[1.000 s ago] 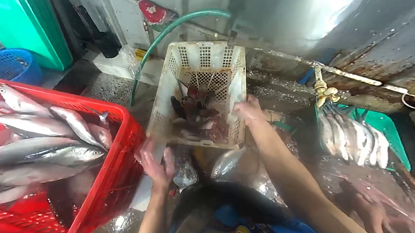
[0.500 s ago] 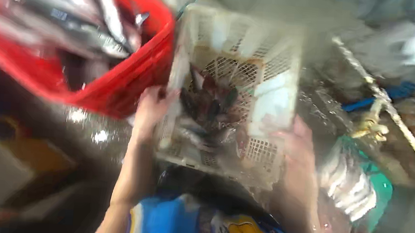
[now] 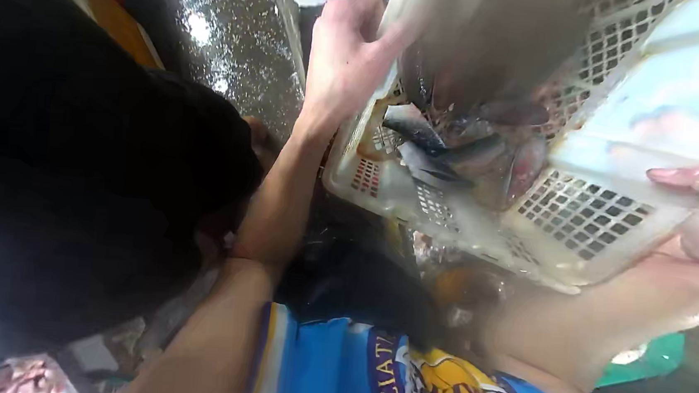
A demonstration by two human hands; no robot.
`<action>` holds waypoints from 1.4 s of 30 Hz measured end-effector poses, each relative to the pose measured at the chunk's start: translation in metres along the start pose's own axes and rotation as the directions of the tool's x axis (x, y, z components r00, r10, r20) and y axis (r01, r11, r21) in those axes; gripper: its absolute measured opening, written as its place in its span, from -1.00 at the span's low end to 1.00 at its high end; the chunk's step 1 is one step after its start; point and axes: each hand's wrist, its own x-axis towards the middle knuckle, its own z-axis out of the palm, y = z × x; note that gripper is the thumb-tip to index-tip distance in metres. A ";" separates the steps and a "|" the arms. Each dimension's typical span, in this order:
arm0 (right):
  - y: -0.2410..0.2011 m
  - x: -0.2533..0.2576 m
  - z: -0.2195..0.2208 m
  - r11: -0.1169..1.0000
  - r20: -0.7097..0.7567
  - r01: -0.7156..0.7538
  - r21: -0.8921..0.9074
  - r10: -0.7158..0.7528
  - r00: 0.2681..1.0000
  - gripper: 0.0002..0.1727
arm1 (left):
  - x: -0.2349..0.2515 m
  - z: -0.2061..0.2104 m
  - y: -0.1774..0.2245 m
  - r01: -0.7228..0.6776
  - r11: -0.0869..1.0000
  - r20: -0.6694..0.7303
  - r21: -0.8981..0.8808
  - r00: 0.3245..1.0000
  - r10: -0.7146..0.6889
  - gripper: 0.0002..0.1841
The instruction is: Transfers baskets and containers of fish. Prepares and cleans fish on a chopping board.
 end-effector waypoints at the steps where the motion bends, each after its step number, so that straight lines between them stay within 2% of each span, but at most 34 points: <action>1: 0.003 -0.008 -0.005 1.000 0.007 -0.002 -0.001 0.002 1.000 -0.22 | -0.023 -0.001 0.015 0.049 0.998 -0.042 0.035 0.998 -0.048 -0.68; 2: 0.003 -0.017 -0.008 1.000 0.017 0.002 -0.020 -0.001 1.000 -0.21 | -0.048 -0.006 0.047 0.197 0.973 -0.024 0.123 0.980 -0.195 -0.72; 3: -0.001 -0.027 -0.007 0.999 0.026 0.011 -0.048 -0.010 1.000 -0.17 | -0.067 -0.016 0.090 0.448 0.864 0.088 0.229 0.875 -0.477 -0.76; 4: -0.007 -0.038 -0.005 0.997 0.051 0.019 -0.080 -0.015 0.999 -0.11 | -0.091 -0.016 0.091 0.472 0.851 0.059 0.231 0.866 -0.496 -0.77; 5: -0.013 -0.049 -0.001 0.995 0.074 0.022 -0.102 -0.015 0.997 -0.07 | -0.123 -0.003 0.042 0.177 0.979 -0.160 0.104 0.974 -0.160 -0.72; 6: -0.015 -0.059 0.002 0.995 0.100 0.025 -0.096 -0.015 0.995 -0.04 | -0.143 0.002 0.008 0.014 1.000 -0.254 -0.001 0.967 -0.014 -0.70; 7: -0.011 -0.067 0.001 0.995 0.145 0.033 -0.096 -0.019 0.989 0.00 | -0.166 0.002 -0.011 -0.026 0.998 -0.265 -0.055 0.964 0.011 -0.70; 8: -0.004 -0.074 -0.001 0.994 0.188 0.036 -0.103 -0.016 0.982 0.01 | -0.190 0.000 -0.020 0.003 0.995 -0.234 -0.098 0.972 -0.026 -0.71; 10: 0.006 -0.090 -0.003 0.989 0.231 -0.008 -0.147 0.042 0.972 -0.01 | -0.233 -0.007 -0.023 0.155 0.982 -0.161 -0.110 0.972 -0.171 -0.72; 12: 0.010 -0.109 0.005 0.979 0.242 -0.071 -0.192 0.118 0.963 -0.04 | -0.257 -0.017 -0.026 0.320 0.947 -0.134 -0.040 0.937 -0.322 -0.69; 14: 0.011 -0.128 0.017 0.968 0.240 -0.113 -0.224 0.167 0.956 -0.08 | -0.271 -0.030 -0.036 0.429 0.903 -0.097 -0.003 0.899 -0.428 -0.65; 18: 0.017 -0.156 0.043 0.963 0.253 -0.114 -0.243 0.177 0.951 -0.13 | -0.298 -0.048 -0.068 0.420 0.907 -0.081 -0.024 0.904 -0.421 -0.68; 21: 0.032 -0.176 0.059 0.957 0.223 -0.155 -0.244 0.211 0.952 -0.13 | -0.318 -0.057 -0.075 0.434 0.901 -0.056 0.014 0.900 -0.432 -0.63; 24: 0.038 -0.193 0.071 0.944 0.137 -0.231 -0.235 0.268 0.954 -0.16 | -0.312 -0.058 -0.085 0.415 0.909 -0.092 0.048 0.908 -0.410 -0.72; 27: 0.047 -0.215 0.061 0.952 0.118 -0.250 -0.177 0.273 0.955 -0.17 | -0.308 -0.057 -0.095 0.385 0.920 -0.094 0.070 0.921 -0.378 -0.78; 30: 0.037 -0.232 0.049 0.946 0.098 -0.278 -0.168 0.297 0.950 -0.19 | -0.304 -0.053 -0.088 0.340 0.940 -0.109 0.023 0.936 -0.336 -0.80; 32: 0.047 -0.227 0.043 0.956 0.061 -0.265 -0.128 0.274 0.960 -0.19 | -0.288 -0.047 -0.074 0.264 0.964 -0.098 -0.018 0.960 -0.264 -0.80; 35: 0.071 -0.206 0.025 0.978 -0.038 -0.203 -0.045 0.201 0.979 -0.20 | -0.247 -0.031 -0.047 0.068 0.997 -0.039 0.022 0.997 -0.068 -0.84; 38: 0.080 -0.191 0.008 0.991 -0.132 -0.126 0.042 0.130 0.983 -0.24 | -0.201 -0.019 -0.011 -0.062 0.986 0.050 0.152 0.997 0.055 -0.72; 40: 0.065 -0.178 0.012 0.988 -0.219 -0.119 0.098 0.138 0.966 -0.25 | -0.174 -0.017 0.007 -0.114 0.964 0.110 0.242 0.990 0.089 -0.60; 42: 0.045 -0.170 0.022 0.982 -0.275 -0.143 0.122 0.172 0.946 -0.26 | -0.163 -0.021 0.010 -0.126 0.963 0.188 0.238 0.979 0.082 -0.49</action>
